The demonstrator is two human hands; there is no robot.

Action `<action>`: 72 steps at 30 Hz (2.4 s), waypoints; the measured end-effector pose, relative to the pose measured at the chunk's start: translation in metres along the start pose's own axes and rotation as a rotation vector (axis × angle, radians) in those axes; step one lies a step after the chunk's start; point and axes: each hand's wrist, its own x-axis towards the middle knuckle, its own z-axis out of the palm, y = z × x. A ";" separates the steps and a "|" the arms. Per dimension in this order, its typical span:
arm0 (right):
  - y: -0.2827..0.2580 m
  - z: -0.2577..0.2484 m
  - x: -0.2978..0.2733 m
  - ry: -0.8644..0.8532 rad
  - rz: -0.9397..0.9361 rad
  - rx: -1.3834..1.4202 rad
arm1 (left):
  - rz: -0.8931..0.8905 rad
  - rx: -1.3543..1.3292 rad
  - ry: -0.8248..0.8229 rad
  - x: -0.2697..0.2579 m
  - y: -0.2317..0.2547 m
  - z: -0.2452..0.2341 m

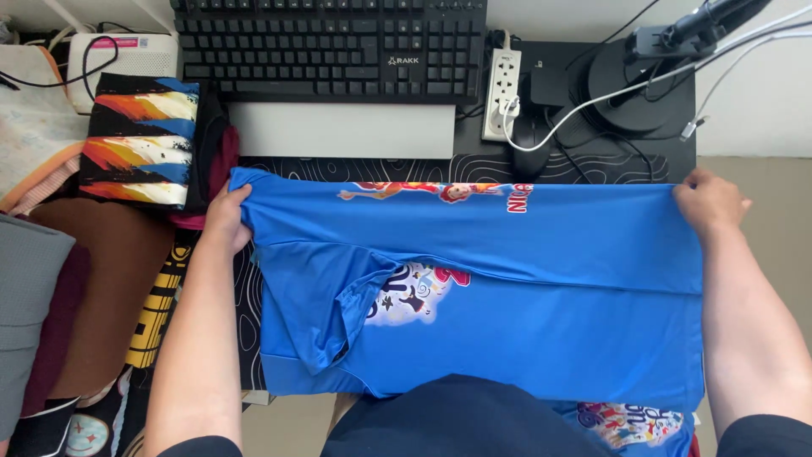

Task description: Folding a black t-shirt and a blue t-shirt on a desk.

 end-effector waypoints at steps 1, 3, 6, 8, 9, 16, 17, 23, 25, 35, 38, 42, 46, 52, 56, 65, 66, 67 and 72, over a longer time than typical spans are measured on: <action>-0.007 -0.003 0.001 -0.002 -0.002 0.000 | -0.001 0.000 0.003 0.010 -0.003 -0.002; -0.019 -0.010 0.003 0.002 -0.009 0.008 | 0.164 0.031 -0.095 0.029 -0.009 -0.005; -0.027 -0.004 0.020 0.093 -0.050 0.002 | 0.199 0.056 -0.018 0.044 -0.010 0.001; -0.047 -0.013 0.025 0.111 -0.041 0.018 | 0.258 0.105 0.025 0.060 -0.014 -0.004; -0.056 -0.018 0.023 0.127 -0.031 0.030 | 0.313 0.155 0.067 0.067 -0.017 -0.008; -0.096 0.013 -0.034 0.545 -0.322 0.073 | 0.140 0.100 0.145 0.056 -0.007 0.003; -0.111 0.016 -0.050 0.588 -0.294 0.313 | 0.077 0.029 0.153 0.053 -0.005 0.006; -0.277 0.008 -0.198 0.217 -0.374 0.928 | 0.015 -0.141 0.130 0.045 0.012 0.016; -0.329 0.001 -0.236 0.095 -0.549 0.755 | 0.002 -0.152 0.169 0.034 0.023 0.027; -0.426 0.044 -0.288 -0.201 -0.948 0.385 | 0.102 0.200 0.310 0.084 0.030 0.011; -0.413 0.048 -0.288 -0.185 -0.935 0.509 | 0.088 0.047 0.365 0.097 0.025 0.010; -0.391 0.050 -0.293 -0.414 -0.735 0.873 | 0.373 0.050 0.192 0.127 -0.006 -0.008; -0.382 0.073 -0.291 -0.746 -0.427 1.157 | 0.672 0.504 0.279 0.074 -0.009 0.009; -0.391 0.097 -0.296 -0.860 -0.158 1.447 | 0.619 0.817 0.340 0.007 -0.029 0.004; -0.403 0.086 -0.305 -0.919 0.212 1.600 | 0.402 0.820 0.255 -0.009 -0.039 -0.012; -0.407 0.087 -0.314 -1.356 0.451 1.732 | 0.056 0.324 0.103 -0.047 -0.013 -0.007; -0.410 0.080 -0.315 -1.388 0.481 1.700 | 0.019 0.269 0.116 -0.050 -0.011 -0.005; -0.416 0.068 -0.319 -1.386 0.480 1.703 | 0.021 0.270 0.114 -0.053 -0.011 -0.006; -0.411 0.105 -0.323 -1.456 0.499 1.616 | -0.244 0.578 -0.053 -0.053 -0.022 -0.025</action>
